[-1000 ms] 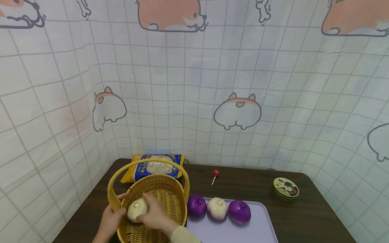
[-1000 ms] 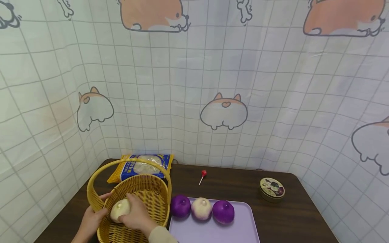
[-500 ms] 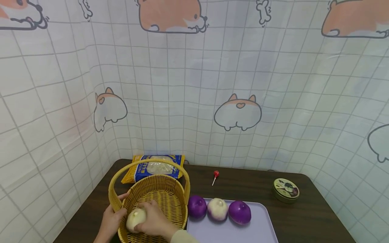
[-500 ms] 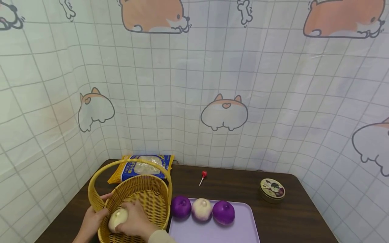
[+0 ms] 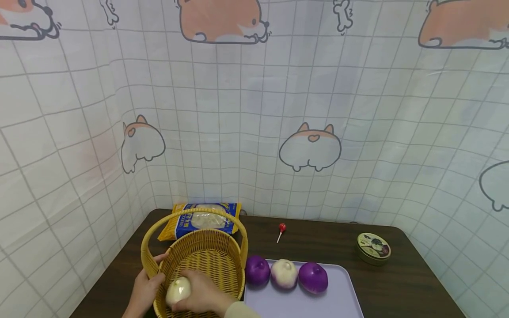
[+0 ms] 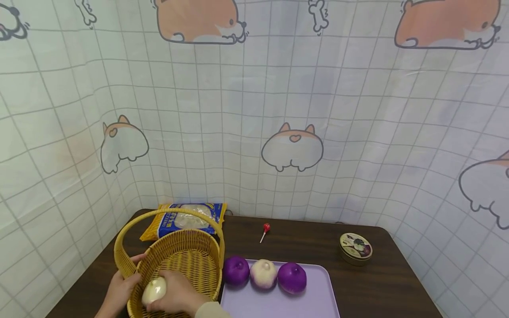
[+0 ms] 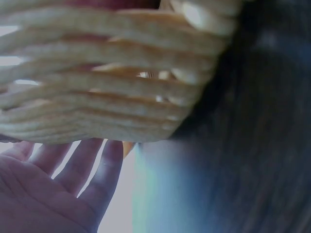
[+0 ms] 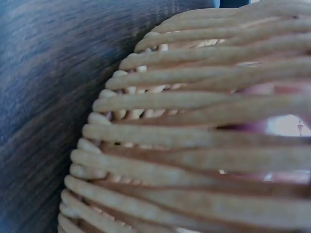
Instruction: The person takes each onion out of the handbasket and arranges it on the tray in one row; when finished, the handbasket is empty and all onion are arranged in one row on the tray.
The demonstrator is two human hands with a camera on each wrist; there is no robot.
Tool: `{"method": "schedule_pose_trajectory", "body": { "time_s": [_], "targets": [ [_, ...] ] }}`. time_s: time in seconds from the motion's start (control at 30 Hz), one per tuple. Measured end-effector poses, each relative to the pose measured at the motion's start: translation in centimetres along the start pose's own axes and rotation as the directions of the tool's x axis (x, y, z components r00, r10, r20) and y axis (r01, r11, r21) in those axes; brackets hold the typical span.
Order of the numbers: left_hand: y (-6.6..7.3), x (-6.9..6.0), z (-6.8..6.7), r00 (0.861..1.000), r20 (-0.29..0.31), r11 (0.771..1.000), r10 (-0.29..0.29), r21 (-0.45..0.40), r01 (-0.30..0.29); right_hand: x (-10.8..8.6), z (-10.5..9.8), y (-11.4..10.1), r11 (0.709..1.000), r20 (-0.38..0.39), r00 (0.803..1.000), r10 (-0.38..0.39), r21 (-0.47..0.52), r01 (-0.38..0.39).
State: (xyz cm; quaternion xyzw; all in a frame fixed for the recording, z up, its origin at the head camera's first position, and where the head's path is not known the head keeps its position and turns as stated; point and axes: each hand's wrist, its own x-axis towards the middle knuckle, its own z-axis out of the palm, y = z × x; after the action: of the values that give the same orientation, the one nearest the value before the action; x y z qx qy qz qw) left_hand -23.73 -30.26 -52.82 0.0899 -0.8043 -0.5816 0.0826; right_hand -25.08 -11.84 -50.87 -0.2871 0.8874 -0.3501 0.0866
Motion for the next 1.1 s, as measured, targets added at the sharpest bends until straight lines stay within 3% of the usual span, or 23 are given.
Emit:
{"method": "schedule_pose_trajectory", "body": {
  "time_s": [0.2, 0.57, 1.1],
  "targets": [
    [0.1, 0.0, 0.1, 1.000, 0.000, 1.000, -0.010, -0.007, 0.010, -0.7, -0.9, 0.0, 1.000, -0.015, 1.000, 0.014, -0.008, -0.014],
    [0.2, 0.1, 0.0, 1.000, 0.011, 1.000, -0.012, -0.001, 0.012, -3.1, -4.4, 1.0, 0.995, -0.028, 1.000, 0.011, 0.099, -0.008],
    [0.3, -0.1, -0.1, 0.999, 0.035, 0.999, -0.039, -0.008, 0.039, -6.8, -7.8, 3.1, 0.975, -0.200, 0.979, -0.043, 0.205, 0.084]
  ]
}}
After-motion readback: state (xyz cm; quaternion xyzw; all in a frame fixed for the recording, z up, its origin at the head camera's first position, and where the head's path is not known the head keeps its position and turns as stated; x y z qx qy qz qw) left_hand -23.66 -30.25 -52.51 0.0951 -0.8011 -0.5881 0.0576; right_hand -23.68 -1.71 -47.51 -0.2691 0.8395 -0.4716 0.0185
